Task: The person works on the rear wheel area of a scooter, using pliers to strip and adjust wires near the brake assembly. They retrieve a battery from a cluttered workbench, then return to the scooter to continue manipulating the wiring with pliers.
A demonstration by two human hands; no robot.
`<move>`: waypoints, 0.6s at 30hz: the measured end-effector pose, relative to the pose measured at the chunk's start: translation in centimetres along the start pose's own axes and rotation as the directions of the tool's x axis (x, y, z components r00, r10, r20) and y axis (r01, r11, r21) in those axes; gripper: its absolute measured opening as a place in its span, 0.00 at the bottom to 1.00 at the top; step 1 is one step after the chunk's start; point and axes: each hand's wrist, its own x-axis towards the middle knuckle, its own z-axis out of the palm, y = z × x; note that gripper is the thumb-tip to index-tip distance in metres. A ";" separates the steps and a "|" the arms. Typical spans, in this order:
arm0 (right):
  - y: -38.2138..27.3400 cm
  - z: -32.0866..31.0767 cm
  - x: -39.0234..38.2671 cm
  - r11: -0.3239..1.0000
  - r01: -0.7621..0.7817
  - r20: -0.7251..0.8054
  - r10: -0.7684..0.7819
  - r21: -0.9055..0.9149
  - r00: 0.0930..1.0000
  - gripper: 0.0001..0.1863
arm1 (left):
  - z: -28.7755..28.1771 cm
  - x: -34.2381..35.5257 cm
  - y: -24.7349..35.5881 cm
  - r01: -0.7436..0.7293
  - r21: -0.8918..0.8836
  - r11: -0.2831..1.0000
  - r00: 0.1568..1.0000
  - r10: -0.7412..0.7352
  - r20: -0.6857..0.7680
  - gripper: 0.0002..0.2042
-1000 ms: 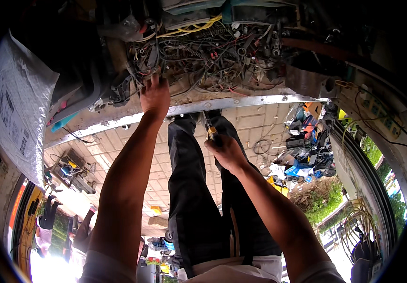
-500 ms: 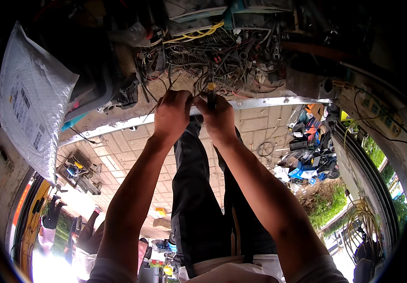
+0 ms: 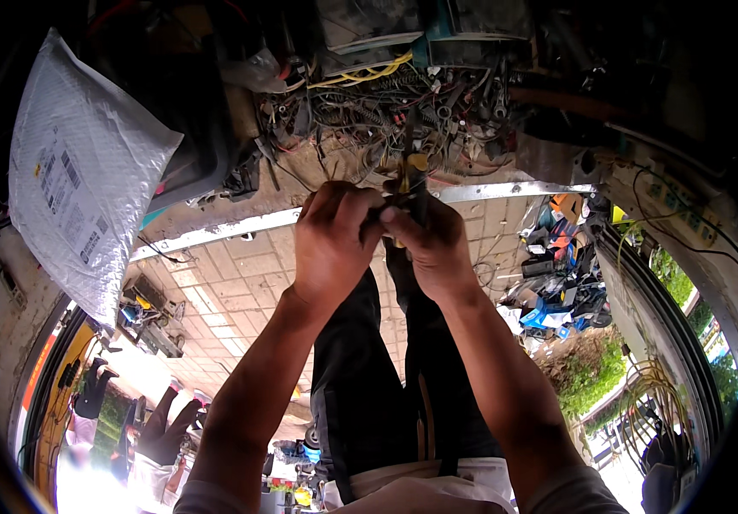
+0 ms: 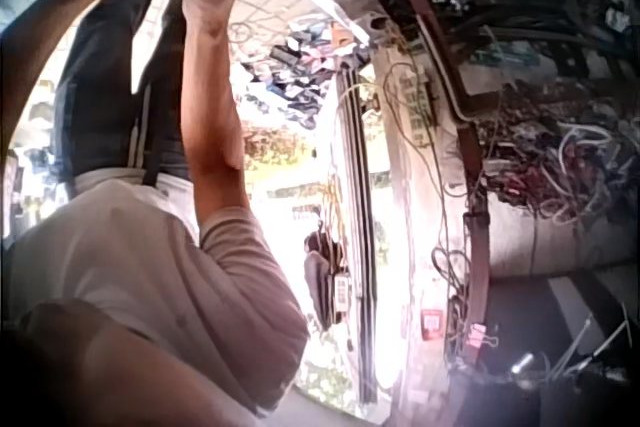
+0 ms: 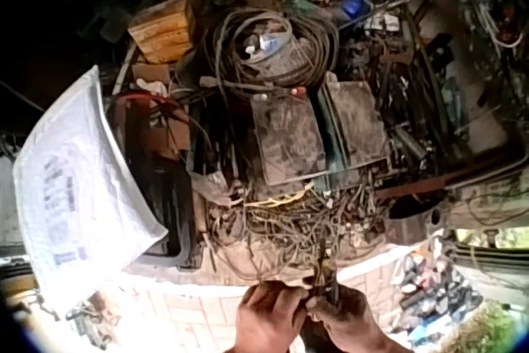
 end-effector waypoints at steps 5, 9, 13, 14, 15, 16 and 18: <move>-4.3 -0.3 -0.5 0.905 0.280 -0.037 -0.307 -0.319 0.951 0.08 | 0.6 1.9 2.1 -0.028 -0.099 0.995 1.000 0.027 -0.010 0.19; -7.0 -0.6 -1.4 0.881 0.361 -0.094 -0.405 -0.306 0.909 0.12 | 0.5 2.7 2.1 -0.057 -0.038 0.998 0.998 0.058 0.040 0.17; -8.6 -1.9 -3.7 0.920 0.219 -0.158 -0.281 -0.326 0.947 0.15 | 0.3 2.2 2.1 -0.051 -0.044 0.998 0.995 0.054 0.088 0.17; -8.6 -1.5 -4.4 0.925 0.244 -0.152 -0.297 -0.292 0.943 0.16 | 0.6 1.9 2.0 -0.042 -0.050 0.998 0.996 0.046 0.081 0.16; -8.5 -1.6 -4.9 0.915 0.280 -0.114 -0.324 -0.291 0.939 0.17 | 0.9 1.7 1.9 -0.033 -0.057 0.998 0.997 0.038 0.073 0.15; -8.4 -1.7 -5.4 0.905 0.315 -0.076 -0.350 -0.287 0.934 0.18 | 1.2 1.4 1.8 -0.025 -0.064 0.998 0.997 0.029 0.065 0.14; -7.9 -2.7 -6.1 0.828 0.370 -0.063 -0.434 -0.422 0.899 0.19 | 1.2 0.7 2.3 -0.003 -0.118 0.993 0.997 0.012 0.074 0.12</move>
